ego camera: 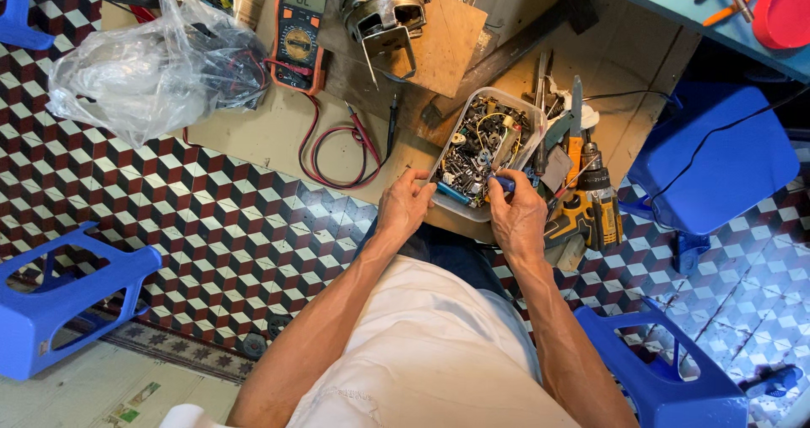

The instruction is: The person works on a cylindrical electrical component at a cluttered workbench. They insert a small metal pin into the component, then use a cordless drill to tighten a screw. After a brief walk around the room, they return to the bench, select a small blue component from a parts bin, insert it into the device, and use the drill again to secure it.

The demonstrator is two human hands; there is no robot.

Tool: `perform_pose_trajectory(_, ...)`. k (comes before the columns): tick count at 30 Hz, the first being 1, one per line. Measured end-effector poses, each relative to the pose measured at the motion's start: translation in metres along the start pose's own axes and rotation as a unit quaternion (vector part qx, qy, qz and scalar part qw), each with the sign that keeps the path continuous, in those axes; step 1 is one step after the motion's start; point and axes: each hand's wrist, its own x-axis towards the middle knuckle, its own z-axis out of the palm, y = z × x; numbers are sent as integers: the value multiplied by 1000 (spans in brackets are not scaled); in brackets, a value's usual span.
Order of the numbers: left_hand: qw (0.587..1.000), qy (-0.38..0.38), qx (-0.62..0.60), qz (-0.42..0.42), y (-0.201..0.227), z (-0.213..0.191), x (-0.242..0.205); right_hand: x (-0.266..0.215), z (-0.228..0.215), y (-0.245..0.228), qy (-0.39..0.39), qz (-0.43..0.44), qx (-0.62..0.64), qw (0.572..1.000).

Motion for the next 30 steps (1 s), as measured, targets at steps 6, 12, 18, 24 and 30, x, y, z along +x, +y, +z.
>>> perform_pose_trajectory(6, 1000, -5, -1, 3, 0, -2, -2, 1, 6, -5, -30, -14, 12, 999)
perform_pose_trajectory(12, 1000, 8, 1, -9, 1, -2, -6, 1, 12, 1, -13, -59, -24, 998)
perform_pose_trajectory(18, 998, 39, 37, 15, 17, -7, -12, -2, 8, 2, -14, -44, -19, 999)
perform_pose_trajectory(24, 975, 99, 111, 165, 33, -1, -28, -4, 2, 2, -9, -11, 2, 1000)
perform_pose_trajectory(30, 935, 34, 237, 262, 31, 37, 10, -5, -6, 7, 32, -27, -34, 999)
